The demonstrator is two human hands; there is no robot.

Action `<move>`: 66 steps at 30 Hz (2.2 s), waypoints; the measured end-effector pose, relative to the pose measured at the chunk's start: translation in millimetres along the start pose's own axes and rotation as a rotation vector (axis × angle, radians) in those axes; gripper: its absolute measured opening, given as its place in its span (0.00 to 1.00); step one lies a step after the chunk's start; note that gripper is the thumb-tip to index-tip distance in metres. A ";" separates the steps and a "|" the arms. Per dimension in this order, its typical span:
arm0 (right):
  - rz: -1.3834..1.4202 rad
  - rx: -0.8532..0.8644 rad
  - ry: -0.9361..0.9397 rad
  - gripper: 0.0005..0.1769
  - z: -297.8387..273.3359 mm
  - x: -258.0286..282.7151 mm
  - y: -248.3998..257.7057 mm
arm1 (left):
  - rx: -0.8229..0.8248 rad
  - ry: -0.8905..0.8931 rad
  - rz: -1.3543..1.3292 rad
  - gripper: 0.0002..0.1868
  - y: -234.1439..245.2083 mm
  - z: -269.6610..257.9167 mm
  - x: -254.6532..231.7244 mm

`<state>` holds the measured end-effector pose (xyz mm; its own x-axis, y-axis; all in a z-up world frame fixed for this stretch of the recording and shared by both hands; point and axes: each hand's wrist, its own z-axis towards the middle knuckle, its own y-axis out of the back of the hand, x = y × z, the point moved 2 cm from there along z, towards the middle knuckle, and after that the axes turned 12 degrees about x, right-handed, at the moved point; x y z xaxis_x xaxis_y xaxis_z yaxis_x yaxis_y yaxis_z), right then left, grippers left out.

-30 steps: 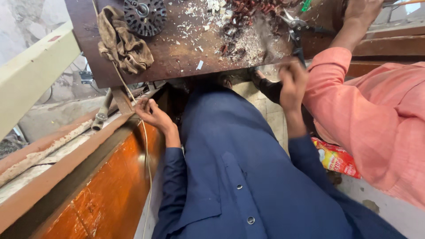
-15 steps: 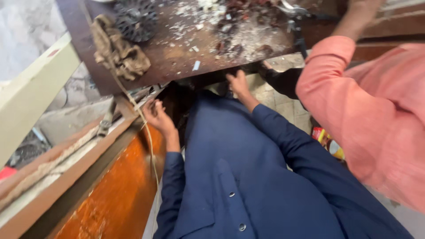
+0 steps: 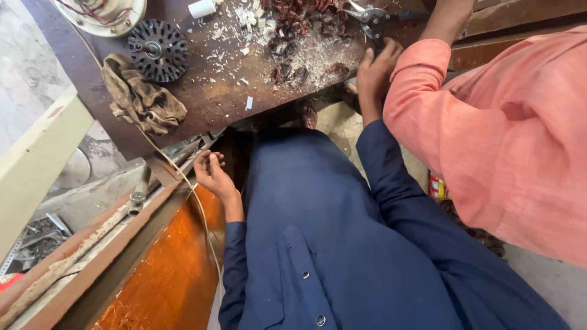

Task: The person uses pliers to strip copper wire from a motor component on a wooden workbench. They then use a screwdriver to pry apart a small black plastic part. Finally, they gather loose copper wire scraps from the table and place them into a container.

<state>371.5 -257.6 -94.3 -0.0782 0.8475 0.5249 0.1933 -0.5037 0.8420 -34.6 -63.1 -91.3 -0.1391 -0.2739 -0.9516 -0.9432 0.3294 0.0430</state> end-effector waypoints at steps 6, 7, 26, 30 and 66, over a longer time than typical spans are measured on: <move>-0.292 -0.367 0.301 0.24 18.3 -50.7 -45.5 | 0.017 0.024 0.041 0.05 -10.3 12.3 -20.5; -0.244 -0.342 0.318 0.23 14.5 -49.2 -45.2 | 0.044 0.000 0.048 0.05 -13.0 15.3 -24.1; 1.651 1.117 0.238 0.29 -145.2 137.1 104.1 | 0.932 -0.267 0.347 0.31 -150.7 38.9 -174.6; 1.604 1.168 0.319 0.38 -155.5 171.0 105.7 | 0.853 -0.136 0.014 0.38 -153.4 13.5 -141.4; 1.358 0.934 0.320 0.12 -137.2 114.5 73.8 | 0.751 -0.427 0.307 0.28 -148.9 -15.9 -230.3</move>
<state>242.6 -220.8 45.0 0.4622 -0.2130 0.8608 0.7486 -0.4267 -0.5075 133.1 -63.4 126.3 -0.0870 0.2305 -0.9692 -0.4186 0.8743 0.2455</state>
